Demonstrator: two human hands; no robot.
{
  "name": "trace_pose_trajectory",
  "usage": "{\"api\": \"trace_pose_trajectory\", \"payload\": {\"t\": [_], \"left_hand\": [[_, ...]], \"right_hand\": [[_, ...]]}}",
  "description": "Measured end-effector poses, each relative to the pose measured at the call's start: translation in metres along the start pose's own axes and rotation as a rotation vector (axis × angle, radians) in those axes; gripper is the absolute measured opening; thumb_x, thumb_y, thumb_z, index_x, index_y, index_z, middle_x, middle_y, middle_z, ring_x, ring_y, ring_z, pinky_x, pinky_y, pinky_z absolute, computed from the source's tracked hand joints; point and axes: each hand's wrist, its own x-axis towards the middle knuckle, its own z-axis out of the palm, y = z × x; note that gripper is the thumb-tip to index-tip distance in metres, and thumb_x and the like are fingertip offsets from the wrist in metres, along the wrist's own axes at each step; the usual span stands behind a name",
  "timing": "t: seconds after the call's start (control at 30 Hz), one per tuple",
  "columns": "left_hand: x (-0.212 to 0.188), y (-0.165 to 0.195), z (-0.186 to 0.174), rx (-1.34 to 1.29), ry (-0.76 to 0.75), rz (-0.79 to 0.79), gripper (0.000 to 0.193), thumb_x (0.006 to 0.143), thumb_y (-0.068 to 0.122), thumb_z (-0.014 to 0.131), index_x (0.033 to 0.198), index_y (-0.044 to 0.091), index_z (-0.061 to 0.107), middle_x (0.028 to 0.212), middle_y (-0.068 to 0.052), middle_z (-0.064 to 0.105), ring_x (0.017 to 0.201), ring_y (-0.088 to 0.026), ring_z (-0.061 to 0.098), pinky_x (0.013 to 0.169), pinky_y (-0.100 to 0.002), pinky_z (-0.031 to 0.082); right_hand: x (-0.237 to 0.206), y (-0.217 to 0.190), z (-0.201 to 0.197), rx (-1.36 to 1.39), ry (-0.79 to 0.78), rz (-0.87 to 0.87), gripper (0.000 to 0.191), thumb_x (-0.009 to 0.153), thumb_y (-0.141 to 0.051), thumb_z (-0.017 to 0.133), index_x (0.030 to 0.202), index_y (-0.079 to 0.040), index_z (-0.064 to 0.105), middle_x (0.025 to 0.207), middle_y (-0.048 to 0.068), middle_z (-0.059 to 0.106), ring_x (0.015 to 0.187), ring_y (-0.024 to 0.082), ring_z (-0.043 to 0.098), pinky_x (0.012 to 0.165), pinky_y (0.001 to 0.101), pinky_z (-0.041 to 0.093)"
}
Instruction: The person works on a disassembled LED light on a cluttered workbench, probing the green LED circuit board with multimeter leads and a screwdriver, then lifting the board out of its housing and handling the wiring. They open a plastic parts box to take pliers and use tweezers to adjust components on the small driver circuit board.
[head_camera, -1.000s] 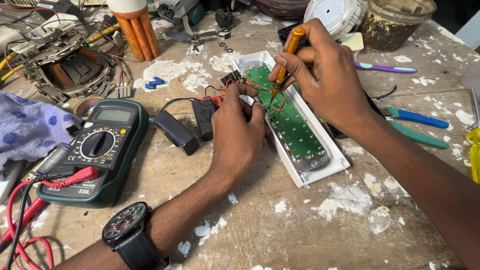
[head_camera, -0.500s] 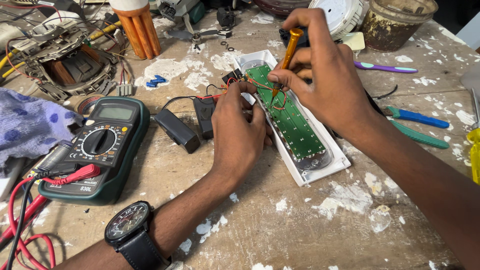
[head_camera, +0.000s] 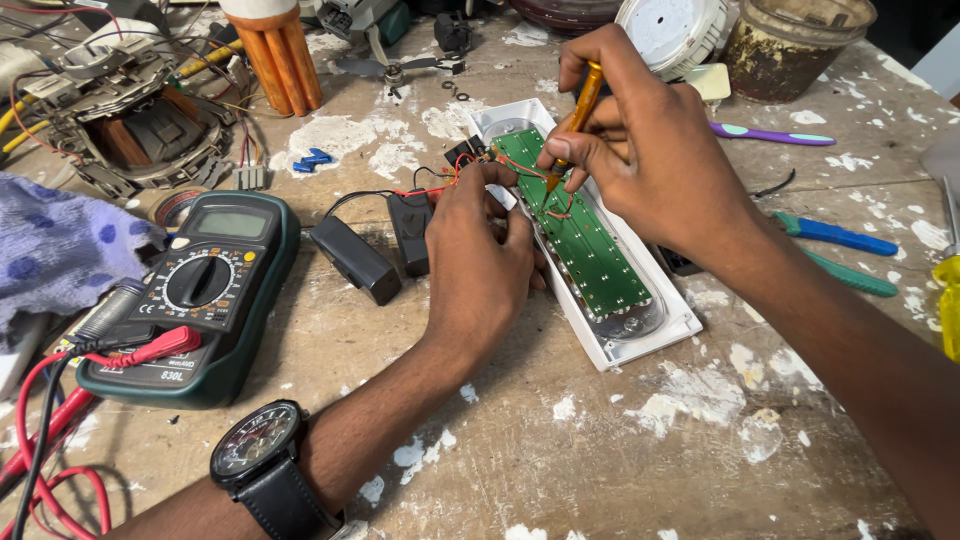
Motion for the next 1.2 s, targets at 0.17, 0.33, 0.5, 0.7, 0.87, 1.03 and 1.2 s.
{"api": "trace_pose_trajectory", "payload": {"t": [0.17,0.33,0.5,0.7,0.87,1.03,1.2], "left_hand": [[-0.001,0.008,-0.002,-0.010,-0.031,-0.060,0.022,0.092,0.001,0.061,0.113,-0.004,0.057,0.094,-0.012,0.061,0.053,-0.014,0.068,0.041,-0.029,0.057],[0.000,0.012,-0.003,-0.021,-0.045,-0.087,0.023,0.092,0.002,0.061,0.114,-0.004,0.056,0.094,-0.011,0.061,0.052,-0.014,0.068,0.038,-0.028,0.059],[0.000,0.012,-0.003,-0.024,-0.045,-0.067,0.022,0.092,0.001,0.061,0.113,-0.004,0.057,0.092,-0.011,0.062,0.053,-0.014,0.069,0.039,-0.028,0.059],[0.000,0.011,-0.003,-0.044,-0.058,-0.085,0.021,0.092,0.001,0.060,0.113,-0.004,0.057,0.092,-0.011,0.062,0.053,-0.014,0.070,0.040,-0.028,0.059],[0.000,0.012,-0.003,-0.026,-0.047,-0.082,0.022,0.092,0.001,0.062,0.113,-0.004,0.058,0.091,-0.010,0.062,0.053,-0.013,0.070,0.040,-0.028,0.059],[0.000,0.009,-0.002,-0.031,-0.046,-0.089,0.022,0.091,0.002,0.061,0.112,-0.003,0.058,0.091,-0.010,0.062,0.054,-0.014,0.070,0.041,-0.029,0.060],[0.000,0.003,-0.002,0.057,-0.017,0.001,0.021,0.091,0.002,0.063,0.112,-0.004,0.059,0.089,-0.013,0.063,0.061,-0.017,0.068,0.045,-0.031,0.059]], "right_hand": [[-0.002,0.002,-0.002,-0.066,0.022,0.018,0.035,0.105,0.000,0.066,0.129,-0.002,0.041,0.101,0.012,0.072,0.098,0.020,0.080,0.071,0.0303,0.062],[-0.005,0.000,0.000,-0.055,0.057,0.057,0.036,0.097,-0.002,0.068,0.123,-0.001,0.043,0.102,0.015,0.069,0.093,0.022,0.079,0.069,0.0325,0.062],[-0.009,-0.003,0.004,-0.160,0.086,-0.104,0.038,0.105,0.000,0.071,0.131,-0.001,0.044,0.106,0.018,0.076,0.108,0.027,0.078,0.088,0.0372,0.062],[-0.007,-0.006,0.004,-0.155,0.106,-0.124,0.042,0.099,0.001,0.071,0.130,-0.002,0.043,0.103,0.019,0.075,0.103,0.029,0.077,0.081,0.0364,0.066],[-0.004,-0.009,0.005,-0.073,0.089,-0.081,0.041,0.100,0.000,0.070,0.130,-0.003,0.042,0.106,0.018,0.071,0.097,0.025,0.078,0.072,0.0326,0.063],[-0.003,-0.008,0.006,-0.059,0.040,0.000,0.039,0.103,-0.002,0.071,0.131,-0.004,0.043,0.093,0.014,0.077,0.092,0.020,0.082,0.069,0.0301,0.063],[-0.001,-0.009,0.009,-0.110,0.027,0.014,0.041,0.102,-0.004,0.071,0.132,-0.007,0.045,0.089,0.014,0.077,0.087,0.020,0.082,0.065,0.0296,0.062]]}}
